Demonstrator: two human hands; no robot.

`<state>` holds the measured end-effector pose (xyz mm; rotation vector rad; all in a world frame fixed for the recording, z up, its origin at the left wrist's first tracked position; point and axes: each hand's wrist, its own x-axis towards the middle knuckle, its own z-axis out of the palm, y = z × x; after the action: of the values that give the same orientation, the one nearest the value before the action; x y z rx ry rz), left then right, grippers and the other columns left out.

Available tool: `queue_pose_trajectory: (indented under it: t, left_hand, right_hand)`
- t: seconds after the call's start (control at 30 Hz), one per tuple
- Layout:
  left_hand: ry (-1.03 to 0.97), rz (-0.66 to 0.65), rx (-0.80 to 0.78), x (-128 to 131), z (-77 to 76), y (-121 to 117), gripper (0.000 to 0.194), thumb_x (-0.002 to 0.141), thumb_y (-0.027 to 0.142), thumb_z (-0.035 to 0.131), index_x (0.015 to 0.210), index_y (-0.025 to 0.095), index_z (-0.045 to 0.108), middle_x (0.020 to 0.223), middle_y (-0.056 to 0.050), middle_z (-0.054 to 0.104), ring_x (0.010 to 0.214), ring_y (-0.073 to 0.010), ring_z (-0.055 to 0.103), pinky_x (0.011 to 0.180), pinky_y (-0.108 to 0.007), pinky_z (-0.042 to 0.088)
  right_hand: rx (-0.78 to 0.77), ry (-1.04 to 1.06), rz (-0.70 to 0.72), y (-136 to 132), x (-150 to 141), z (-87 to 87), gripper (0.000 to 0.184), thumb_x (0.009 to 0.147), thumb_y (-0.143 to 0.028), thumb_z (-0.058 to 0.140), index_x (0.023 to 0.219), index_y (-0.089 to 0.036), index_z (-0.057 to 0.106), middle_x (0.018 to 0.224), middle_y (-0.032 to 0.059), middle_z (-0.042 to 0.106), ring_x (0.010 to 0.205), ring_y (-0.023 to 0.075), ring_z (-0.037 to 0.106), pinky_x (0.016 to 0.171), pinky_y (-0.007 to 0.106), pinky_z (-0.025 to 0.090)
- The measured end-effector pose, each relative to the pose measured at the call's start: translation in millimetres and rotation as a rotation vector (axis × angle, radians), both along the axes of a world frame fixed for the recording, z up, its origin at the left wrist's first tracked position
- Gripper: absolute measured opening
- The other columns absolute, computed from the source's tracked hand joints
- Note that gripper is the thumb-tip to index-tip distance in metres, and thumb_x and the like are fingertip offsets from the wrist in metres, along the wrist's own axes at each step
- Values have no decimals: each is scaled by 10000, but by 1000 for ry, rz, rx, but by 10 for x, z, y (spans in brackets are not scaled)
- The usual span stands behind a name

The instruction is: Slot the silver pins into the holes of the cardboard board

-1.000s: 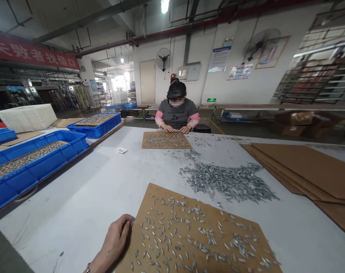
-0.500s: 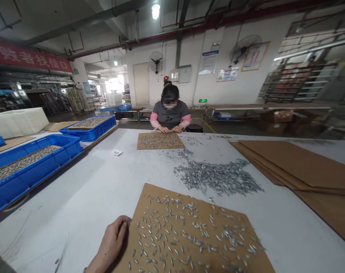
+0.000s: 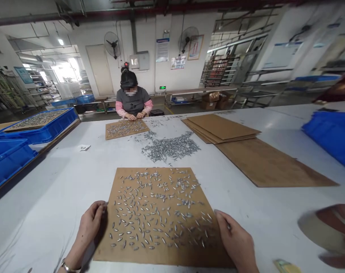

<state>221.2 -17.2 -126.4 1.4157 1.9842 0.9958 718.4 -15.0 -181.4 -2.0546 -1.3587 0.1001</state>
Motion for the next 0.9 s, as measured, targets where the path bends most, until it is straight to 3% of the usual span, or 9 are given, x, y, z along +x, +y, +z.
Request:
queue_pose_trajectory:
  t: [0.23,0.5,0.7,0.9]
  left_hand:
    - [-210,-10,-34,-194,-82,11,519,818,653,570,1015,185,677,962,-111,795,834,-272,726,744,-379,553]
    - [-131,110,-54,-451,66,-95,606,750,739,588,1003,199,697,956,-115,801,783,-267,723,689,-372,557]
    - [-28,214,-83,-799,180,-191,577,757,667,544,1055,198,699,983,-112,814,795,-280,717,774,-418,545]
    - [-29,280,-99,-1027,253,-198,544,769,612,540,1079,196,702,1021,-112,815,805,-281,713,731,-401,531]
  right_hand:
    - [40,211,26,24,-57,-98,540,789,-680,475,913,-280,815,1043,65,836,990,322,776,830,393,612]
    - [13,247,98,61,-405,-114,516,860,-632,458,1004,-275,802,1115,65,824,1049,298,760,891,373,590]
    - [-16,243,199,133,-798,-80,507,896,-612,443,1022,-274,799,1085,62,828,1025,293,765,864,371,588]
    - [-34,222,268,167,-1085,0,490,922,-585,434,1011,-268,797,1090,69,828,1028,298,770,849,368,590]
